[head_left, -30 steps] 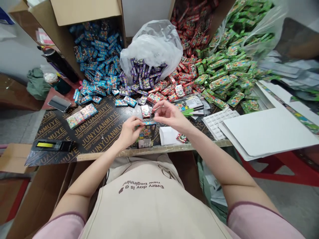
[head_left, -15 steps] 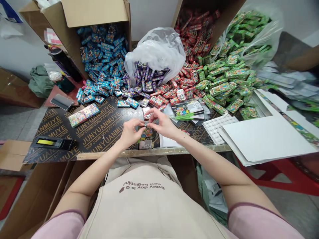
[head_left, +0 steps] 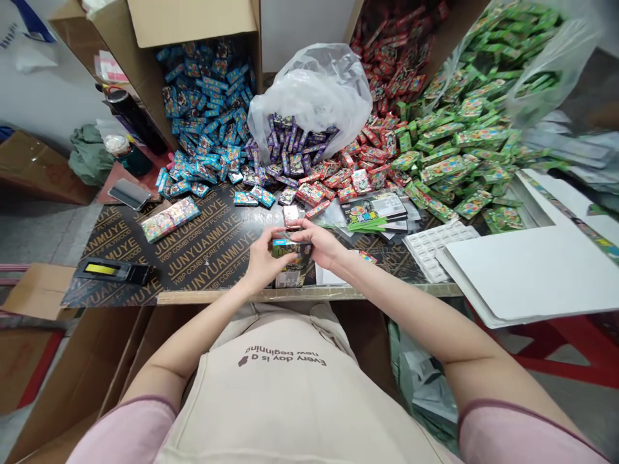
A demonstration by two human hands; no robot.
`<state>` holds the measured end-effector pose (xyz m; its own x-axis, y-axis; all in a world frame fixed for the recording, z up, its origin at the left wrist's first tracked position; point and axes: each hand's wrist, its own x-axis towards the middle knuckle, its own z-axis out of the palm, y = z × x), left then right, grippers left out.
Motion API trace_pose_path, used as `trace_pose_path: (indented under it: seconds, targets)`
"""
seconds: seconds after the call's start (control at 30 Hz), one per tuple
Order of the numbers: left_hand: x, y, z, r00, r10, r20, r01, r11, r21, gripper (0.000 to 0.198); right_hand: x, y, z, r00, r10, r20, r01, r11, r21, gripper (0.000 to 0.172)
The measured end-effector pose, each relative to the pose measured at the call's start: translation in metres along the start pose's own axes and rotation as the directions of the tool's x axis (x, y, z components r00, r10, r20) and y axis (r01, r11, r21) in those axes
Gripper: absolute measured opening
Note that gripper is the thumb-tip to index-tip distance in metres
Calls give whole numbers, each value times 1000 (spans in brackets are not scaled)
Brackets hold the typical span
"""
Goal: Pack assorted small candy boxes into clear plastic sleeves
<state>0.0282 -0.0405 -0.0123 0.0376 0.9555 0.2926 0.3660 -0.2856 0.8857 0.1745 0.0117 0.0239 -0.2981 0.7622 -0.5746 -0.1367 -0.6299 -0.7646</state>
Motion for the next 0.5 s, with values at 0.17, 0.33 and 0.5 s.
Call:
trace_pose_path:
  seconds: [0.17,0.33,0.5]
  targets:
    - [-6,-29,-31,984,-167,62,169,985,-37,21,5,4,-21,995,-87,-55,92,992,91,35]
    - [41,-59,-133,981,9,-191,117,763,636,53,19,26,-39,951,-256,-171,232,961,-151,49]
    - [72,-109,-190,926,-352,-135,242,281,929,63,23,49,-27,938,-345,44,322,815,-482,49]
